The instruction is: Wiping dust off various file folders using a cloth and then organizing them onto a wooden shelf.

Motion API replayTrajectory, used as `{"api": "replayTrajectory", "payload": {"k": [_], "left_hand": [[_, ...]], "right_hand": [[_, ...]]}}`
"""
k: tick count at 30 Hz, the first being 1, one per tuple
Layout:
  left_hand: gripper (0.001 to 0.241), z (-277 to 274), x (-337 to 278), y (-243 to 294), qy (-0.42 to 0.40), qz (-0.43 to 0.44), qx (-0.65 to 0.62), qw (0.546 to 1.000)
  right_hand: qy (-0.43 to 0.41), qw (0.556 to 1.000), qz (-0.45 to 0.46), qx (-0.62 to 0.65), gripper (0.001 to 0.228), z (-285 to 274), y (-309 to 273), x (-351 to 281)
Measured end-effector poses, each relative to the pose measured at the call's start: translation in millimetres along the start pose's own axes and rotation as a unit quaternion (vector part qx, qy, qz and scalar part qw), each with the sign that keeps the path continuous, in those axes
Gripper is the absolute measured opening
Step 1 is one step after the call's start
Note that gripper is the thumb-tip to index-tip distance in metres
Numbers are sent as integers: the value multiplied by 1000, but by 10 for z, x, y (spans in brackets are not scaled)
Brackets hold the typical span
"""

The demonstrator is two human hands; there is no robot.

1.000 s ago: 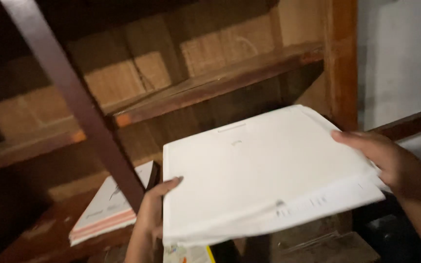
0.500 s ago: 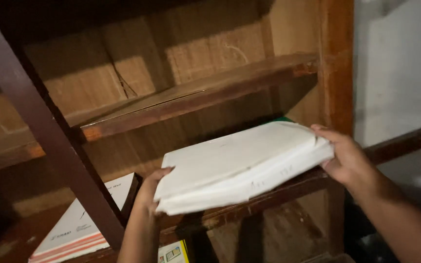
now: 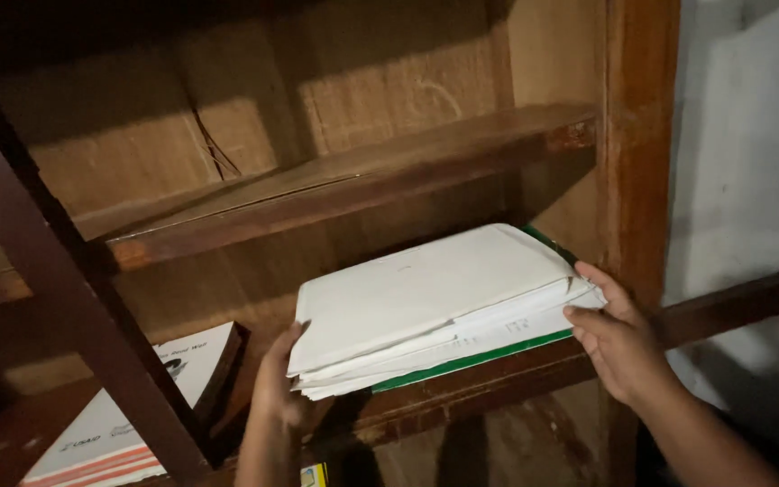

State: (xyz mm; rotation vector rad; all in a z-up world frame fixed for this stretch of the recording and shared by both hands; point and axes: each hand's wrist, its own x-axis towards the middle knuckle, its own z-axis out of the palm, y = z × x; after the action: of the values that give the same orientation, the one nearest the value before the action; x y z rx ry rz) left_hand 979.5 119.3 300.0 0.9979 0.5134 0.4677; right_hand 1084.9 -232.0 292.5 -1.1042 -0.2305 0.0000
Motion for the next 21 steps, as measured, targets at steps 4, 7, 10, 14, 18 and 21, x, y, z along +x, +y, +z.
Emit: {"api": "replayTrajectory", "payload": {"k": [4, 7, 10, 14, 18, 21], "left_hand": [[68, 161, -539, -163, 50, 80, -27, 995], [81, 117, -497, -368, 47, 191, -11, 980], [78, 98, -388, -491, 40, 248, 24, 968], [67, 141, -393, -575, 60, 304, 62, 949], [66, 203, -382, -591, 104, 286, 98, 948], [64, 215, -321, -645, 133, 369, 165, 905]], "right_hand": [[25, 993, 3, -116, 63, 36, 33, -137], [0, 954, -99, -282, 68, -26, 304, -344], [-55, 827, -342, -443, 78, -64, 756, -527], [-80, 594, -511, -616, 76, -44, 1036, -497], [-56, 545, -533, -645, 91, 17, 1119, -30], [-56, 551, -555, -621, 89, 43, 1146, 249]]}}
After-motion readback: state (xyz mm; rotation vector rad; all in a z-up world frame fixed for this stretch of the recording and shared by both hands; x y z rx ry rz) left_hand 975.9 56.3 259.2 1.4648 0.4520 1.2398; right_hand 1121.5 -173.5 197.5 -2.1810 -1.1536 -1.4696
